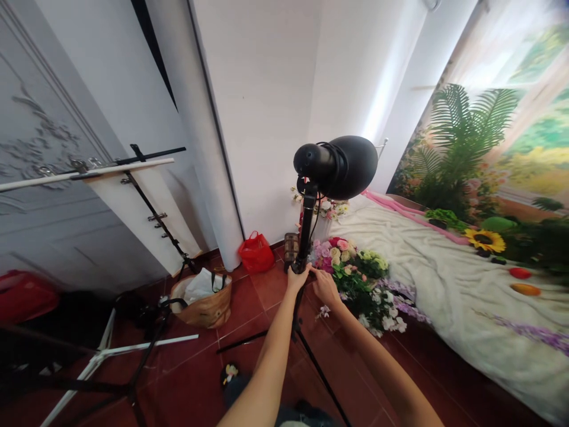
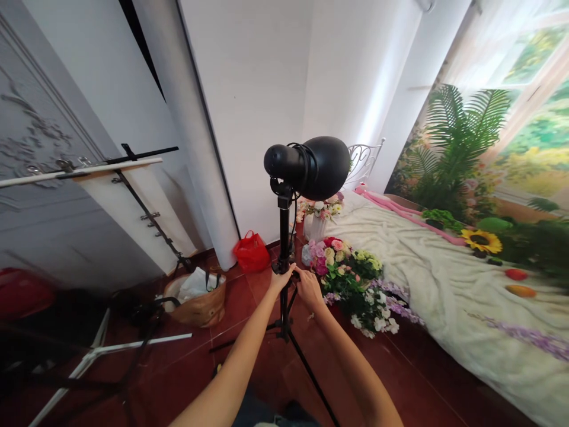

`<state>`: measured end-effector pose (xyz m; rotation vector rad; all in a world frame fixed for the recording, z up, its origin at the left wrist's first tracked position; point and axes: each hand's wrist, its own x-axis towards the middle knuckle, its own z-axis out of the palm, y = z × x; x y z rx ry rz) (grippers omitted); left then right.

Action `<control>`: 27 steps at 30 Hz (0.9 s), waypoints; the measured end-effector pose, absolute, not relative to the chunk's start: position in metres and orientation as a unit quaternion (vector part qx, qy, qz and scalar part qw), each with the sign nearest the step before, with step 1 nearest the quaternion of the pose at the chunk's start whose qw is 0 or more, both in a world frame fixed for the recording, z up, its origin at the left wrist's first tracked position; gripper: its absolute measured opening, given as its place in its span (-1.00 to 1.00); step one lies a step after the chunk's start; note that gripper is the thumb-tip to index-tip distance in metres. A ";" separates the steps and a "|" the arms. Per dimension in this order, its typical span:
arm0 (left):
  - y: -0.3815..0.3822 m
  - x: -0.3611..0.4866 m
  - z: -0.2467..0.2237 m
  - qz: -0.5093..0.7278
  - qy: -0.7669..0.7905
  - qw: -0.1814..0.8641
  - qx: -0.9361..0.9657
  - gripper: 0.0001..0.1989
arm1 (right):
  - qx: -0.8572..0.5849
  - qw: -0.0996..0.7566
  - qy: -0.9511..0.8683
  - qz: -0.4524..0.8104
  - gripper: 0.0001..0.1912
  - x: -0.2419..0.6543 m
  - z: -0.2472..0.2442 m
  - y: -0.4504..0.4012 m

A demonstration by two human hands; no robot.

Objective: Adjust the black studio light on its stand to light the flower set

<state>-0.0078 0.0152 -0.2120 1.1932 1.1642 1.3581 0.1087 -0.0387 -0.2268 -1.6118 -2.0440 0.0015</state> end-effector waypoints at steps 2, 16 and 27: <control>0.015 -0.008 -0.213 0.561 0.481 0.474 0.479 -0.68 | -0.610 0.258 -0.750 -0.007 -0.50 0.108 -0.222 -0.036; 0.018 -0.014 -0.217 0.530 0.479 0.466 0.523 -0.70 | -0.691 0.160 -0.703 0.042 -0.67 0.100 -0.200 -0.013; 0.012 -0.013 -0.207 0.555 0.478 0.421 0.534 -0.78 | -0.649 0.077 -0.735 0.181 -0.79 0.111 -0.186 0.034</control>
